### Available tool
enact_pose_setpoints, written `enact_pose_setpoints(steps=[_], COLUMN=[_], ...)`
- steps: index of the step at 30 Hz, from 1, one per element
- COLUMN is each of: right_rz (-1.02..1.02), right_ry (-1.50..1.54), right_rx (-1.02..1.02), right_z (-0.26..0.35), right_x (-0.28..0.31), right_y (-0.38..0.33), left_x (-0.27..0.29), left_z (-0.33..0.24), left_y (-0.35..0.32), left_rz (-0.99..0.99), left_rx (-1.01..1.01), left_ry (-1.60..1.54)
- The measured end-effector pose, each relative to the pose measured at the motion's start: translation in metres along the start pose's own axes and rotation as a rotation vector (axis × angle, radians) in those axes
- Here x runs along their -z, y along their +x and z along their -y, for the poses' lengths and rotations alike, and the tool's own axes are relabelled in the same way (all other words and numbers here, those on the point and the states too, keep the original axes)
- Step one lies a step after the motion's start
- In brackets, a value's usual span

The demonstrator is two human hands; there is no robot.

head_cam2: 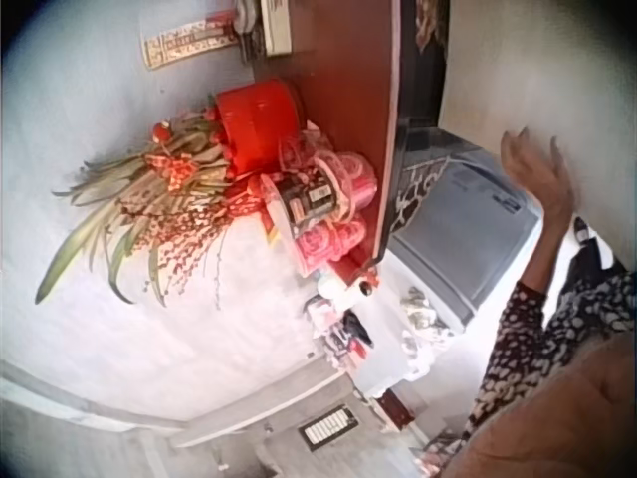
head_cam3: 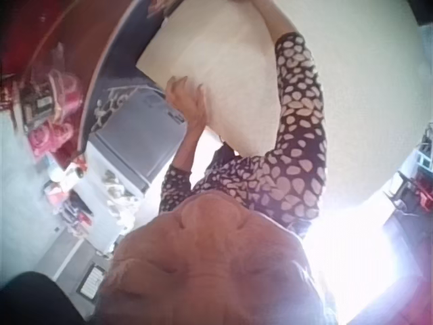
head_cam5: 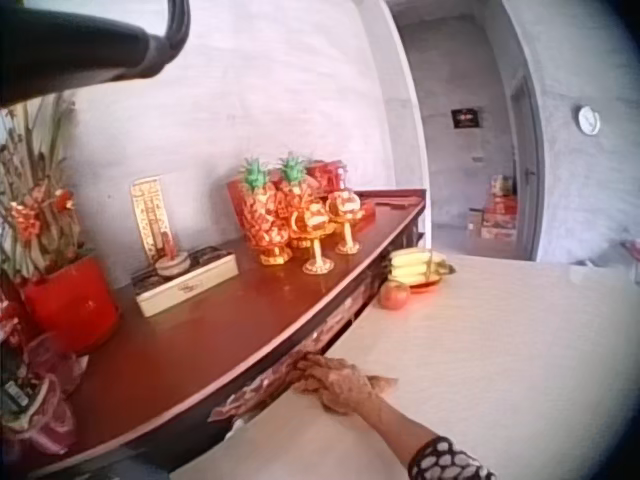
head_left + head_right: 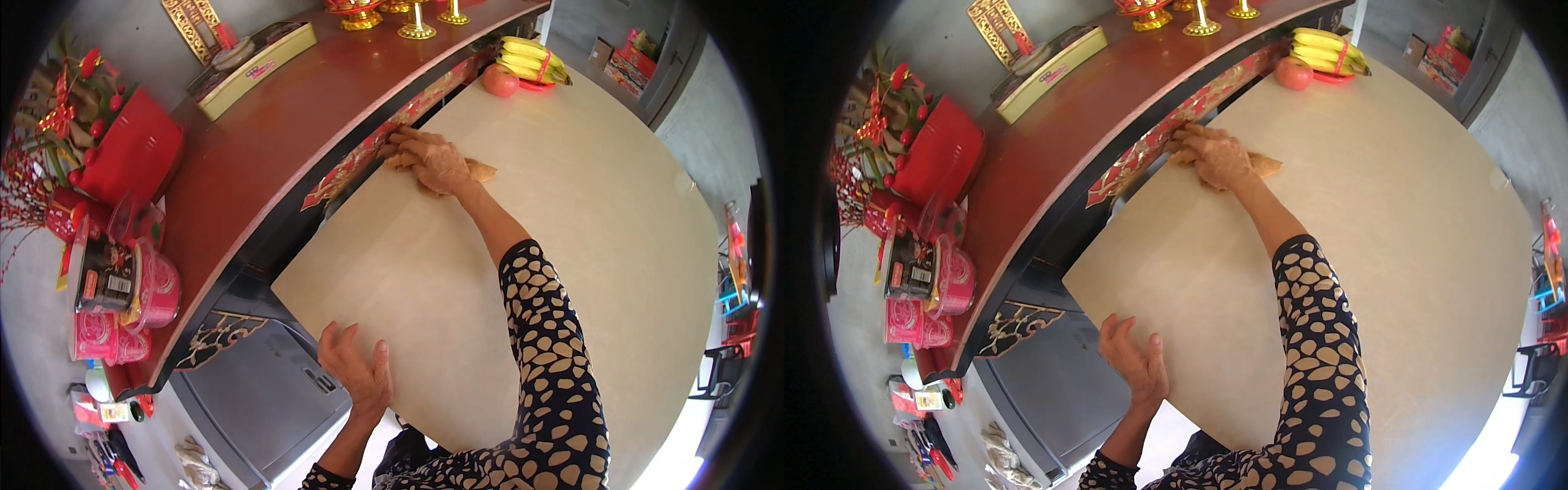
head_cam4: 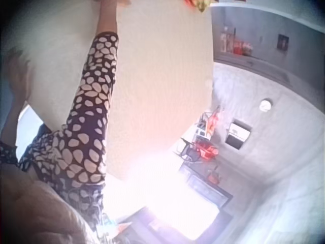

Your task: The person wipes a large, light-colored tabletop with a brown cloth, moving a bunch of bananas and an apple to the side to clear the surface. The person then proceeds to wipe the vertical sides and edges of the table structure.

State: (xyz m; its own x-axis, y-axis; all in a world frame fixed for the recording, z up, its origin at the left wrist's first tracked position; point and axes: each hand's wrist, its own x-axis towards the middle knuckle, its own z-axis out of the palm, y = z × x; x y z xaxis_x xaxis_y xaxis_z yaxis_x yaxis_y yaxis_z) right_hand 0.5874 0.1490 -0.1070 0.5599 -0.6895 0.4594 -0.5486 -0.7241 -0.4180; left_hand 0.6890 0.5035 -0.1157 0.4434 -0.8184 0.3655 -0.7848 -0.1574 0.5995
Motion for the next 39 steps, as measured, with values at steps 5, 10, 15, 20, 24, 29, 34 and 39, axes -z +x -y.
enact_pose_setpoints(steps=[5,10,15,20,24,29,34,39], right_rz=[-0.118,-0.306,-0.312,-0.268,-0.2,-0.156,-0.09,-0.058], right_ry=[-0.177,-0.439,-0.338,-0.077,0.051,0.227,0.266,0.227], right_rx=[-0.309,-0.555,-0.403,-0.137,-0.034,0.149,0.228,0.096], right_z=[-0.054,-0.099,-0.061,0.007,0.044,0.109,0.179,0.234], right_x=[0.034,0.075,0.065,0.041,0.038,0.037,0.031,0.055], right_y=[-0.019,-0.062,-0.076,-0.099,-0.128,-0.162,-0.205,-0.27], left_x=[0.002,0.001,-0.002,-0.002,-0.008,-0.009,-0.012,-0.008], left_z=[-0.004,-0.005,-0.004,0.002,0.005,0.01,0.01,0.001], left_y=[0.002,0.003,0.004,0.005,0.003,0.002,-0.002,-0.032], left_rz=[0.008,-0.002,-0.022,-0.063,-0.129,-0.091,-0.034,0.02], left_rx=[-0.006,-0.022,-0.06,-0.111,-0.123,-0.11,-0.07,-0.085], left_ry=[0.027,0.032,-0.051,-0.019,0.005,-0.022,-0.047,-0.368])
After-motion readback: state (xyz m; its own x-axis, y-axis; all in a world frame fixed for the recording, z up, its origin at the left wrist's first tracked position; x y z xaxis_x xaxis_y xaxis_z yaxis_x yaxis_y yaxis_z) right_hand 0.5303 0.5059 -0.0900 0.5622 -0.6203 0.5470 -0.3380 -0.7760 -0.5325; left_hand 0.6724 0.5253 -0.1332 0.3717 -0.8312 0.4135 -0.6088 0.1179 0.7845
